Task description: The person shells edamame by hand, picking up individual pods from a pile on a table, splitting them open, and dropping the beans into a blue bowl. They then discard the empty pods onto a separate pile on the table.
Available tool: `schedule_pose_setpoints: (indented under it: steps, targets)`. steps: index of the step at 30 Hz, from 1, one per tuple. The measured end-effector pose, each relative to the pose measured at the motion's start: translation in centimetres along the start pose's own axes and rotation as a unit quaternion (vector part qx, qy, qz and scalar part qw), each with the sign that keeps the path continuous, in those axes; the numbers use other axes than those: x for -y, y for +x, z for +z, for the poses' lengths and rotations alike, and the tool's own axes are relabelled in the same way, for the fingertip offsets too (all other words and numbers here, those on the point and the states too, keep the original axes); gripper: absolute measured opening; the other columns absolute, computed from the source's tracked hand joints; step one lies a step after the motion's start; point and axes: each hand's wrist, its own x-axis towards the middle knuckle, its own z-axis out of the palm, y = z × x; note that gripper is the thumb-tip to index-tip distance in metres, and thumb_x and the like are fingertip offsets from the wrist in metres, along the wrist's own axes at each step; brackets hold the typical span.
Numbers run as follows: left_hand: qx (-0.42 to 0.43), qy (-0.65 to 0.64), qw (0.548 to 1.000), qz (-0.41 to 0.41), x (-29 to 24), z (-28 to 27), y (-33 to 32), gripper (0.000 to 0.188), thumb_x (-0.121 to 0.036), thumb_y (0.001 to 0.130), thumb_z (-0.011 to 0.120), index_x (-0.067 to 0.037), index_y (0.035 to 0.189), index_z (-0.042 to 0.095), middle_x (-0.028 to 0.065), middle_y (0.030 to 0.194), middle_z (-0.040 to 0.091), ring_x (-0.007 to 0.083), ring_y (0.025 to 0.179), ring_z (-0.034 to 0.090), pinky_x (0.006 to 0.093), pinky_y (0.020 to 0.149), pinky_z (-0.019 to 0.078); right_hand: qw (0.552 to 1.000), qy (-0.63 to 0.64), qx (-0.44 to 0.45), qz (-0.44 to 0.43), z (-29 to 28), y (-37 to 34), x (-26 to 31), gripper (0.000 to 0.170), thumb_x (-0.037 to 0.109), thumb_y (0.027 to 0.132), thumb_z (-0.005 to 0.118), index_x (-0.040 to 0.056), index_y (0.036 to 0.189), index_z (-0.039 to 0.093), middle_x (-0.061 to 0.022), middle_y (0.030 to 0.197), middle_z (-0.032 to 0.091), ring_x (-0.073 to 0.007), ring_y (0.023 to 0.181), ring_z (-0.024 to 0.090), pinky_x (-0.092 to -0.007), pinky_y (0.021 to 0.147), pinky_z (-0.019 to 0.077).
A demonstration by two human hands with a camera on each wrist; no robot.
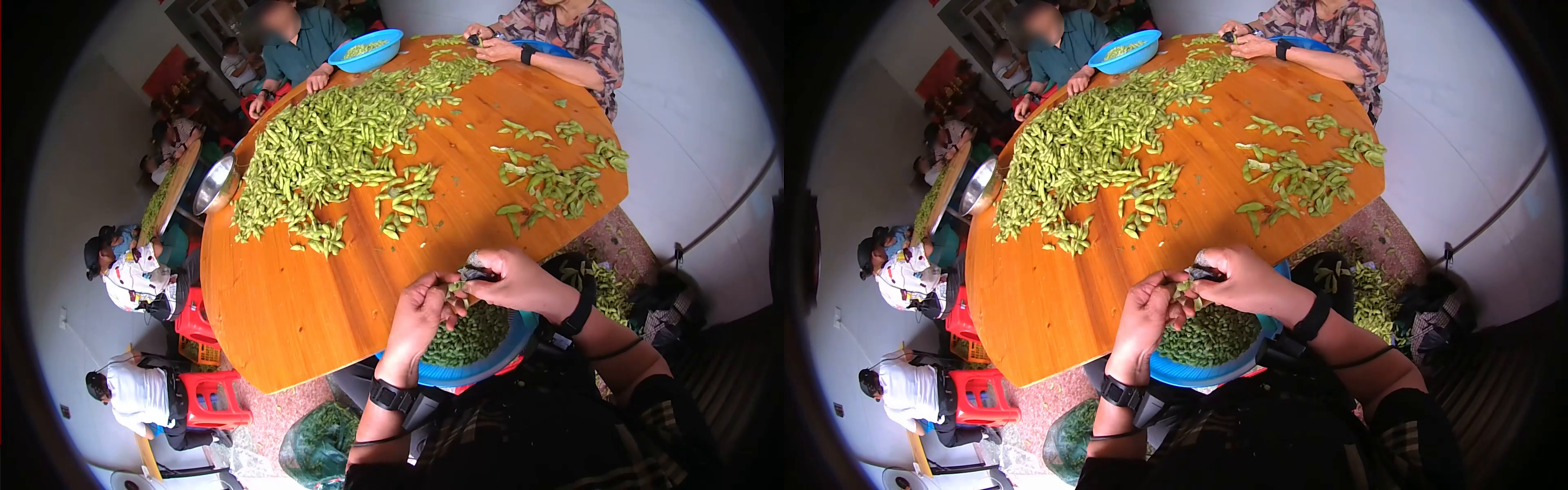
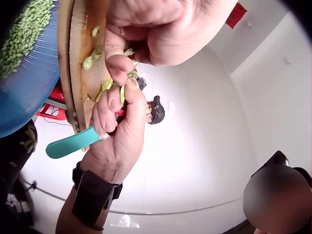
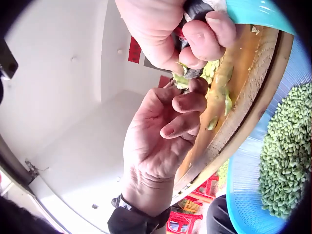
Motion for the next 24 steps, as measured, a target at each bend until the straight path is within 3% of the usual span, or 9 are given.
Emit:
schedule_pose_setpoints:
  steps: [7,10,11,12,14,16,20,22,24]
  targets:
    - [-0.011,0.064,0.998,0.013,0.3,0.3,0.3,0.02,-0.008,0.099,0.044,0.002,0.108,0.059,0.0048,0.087,0.063,0.0086,0.067,0.059,0.02,0.053,0.0467,1.0,-0.012,-0.006,-0.013,-0.2,0.0,0.2,0.009,0.007,0.083,0.062,-0.0012,0.083,0.056,-0.0001,0.071,0.057,-0.0055,0.067,0.048,-0.0276,0.06,0.0435]
    - [-0.051,0.048,0.997,0.037,0.0,-0.5,-0.4,0.021,-0.007,0.099,0.044,0.002,0.108,0.06,0.0023,0.087,0.06,0.007,0.065,0.056,0.0192,0.053,0.0451,0.995,-0.023,-0.101,-0.001,-1.5,0.4,0.8,0.015,0.012,0.086,0.064,-0.0002,0.082,0.056,0.0015,0.067,0.047,-0.0043,0.065,0.042,-0.0268,0.056,0.0397]
    - [-0.05,0.113,0.991,0.047,-0.3,-0.5,-1.3,0.021,-0.005,0.098,0.043,0.001,0.108,0.061,0.0013,0.087,0.059,0.0063,0.065,0.054,0.019,0.053,0.0441,0.977,-0.149,-0.144,-0.053,-3.0,0.8,-0.9,0.019,0.016,0.087,0.065,-0.0008,0.084,0.056,-0.0037,0.065,0.051,-0.0093,0.059,0.046,-0.0289,0.055,0.0402]
    - [-0.048,0.178,0.981,0.056,-0.6,-0.4,-2.4,0.022,-0.004,0.097,0.043,0.0,0.107,0.062,0.0004,0.086,0.057,0.0056,0.064,0.053,0.0188,0.053,0.043,0.939,-0.286,-0.181,-0.056,-4.1,0.7,0.2,0.018,0.017,0.088,0.062,-0.0008,0.088,0.059,-0.0138,0.068,0.057,-0.0235,0.058,0.056,-0.0343,0.056,0.0444]
    - [-0.023,0.225,0.974,0.032,-0.4,-0.2,-4.6,0.022,0.001,0.093,0.044,-0.001,0.104,0.062,0.0012,0.085,0.056,0.0065,0.066,0.053,0.0199,0.057,0.0436,0.895,-0.364,-0.249,-0.064,-5.3,0.6,-0.1,0.017,0.015,0.086,0.06,0.0003,0.094,0.061,-0.02,0.076,0.061,-0.0369,0.068,0.061,-0.0405,0.06,0.048]
    - [0.095,0.334,0.936,0.06,1.0,-0.2,-6.1,0.022,0.004,0.086,0.047,-0.001,0.101,0.063,0.0064,0.087,0.06,0.0171,0.072,0.059,0.0273,0.066,0.049,0.896,-0.35,-0.256,-0.095,-5.3,0.3,-0.8,0.018,0.014,0.085,0.061,0.0004,0.097,0.061,-0.0193,0.073,0.06,-0.0336,0.064,0.06,-0.0382,0.057,0.046]
    - [0.076,0.417,0.897,0.124,7.1,-1.4,-5.3,0.023,0.003,0.084,0.053,-0.001,0.103,0.065,0.0119,0.097,0.063,0.0294,0.088,0.063,0.0334,0.077,0.0507,0.896,-0.4,-0.145,-0.127,-0.7,-0.9,0.6,0.021,0.015,0.083,0.063,0.0014,0.099,0.059,-0.0166,0.075,0.059,-0.0335,0.066,0.061,-0.0399,0.056,0.0479]
    - [-0.059,0.636,0.744,0.199,8.9,-1.8,-5.0,0.017,-0.006,0.083,0.056,0.0,0.097,0.063,0.0178,0.101,0.063,0.0391,0.092,0.059,0.0466,0.083,0.0478,0.896,-0.407,-0.069,-0.162,2.5,-0.8,0.5,0.017,0.016,0.084,0.064,0.003,0.092,0.057,-0.0141,0.074,0.058,-0.0323,0.068,0.063,-0.0416,0.056,0.0489]
    - [-0.056,0.651,0.728,0.208,8.2,-1.5,-5.3,0.017,-0.013,0.085,0.058,-0.001,0.097,0.063,0.0188,0.1,0.063,0.0364,0.093,0.061,0.0456,0.082,0.048,0.878,-0.426,-0.031,-0.218,5.0,-0.4,0.5,0.014,0.016,0.085,0.063,0.0045,0.087,0.055,-0.012,0.075,0.057,-0.0313,0.068,0.063,-0.0425,0.055,0.0487]
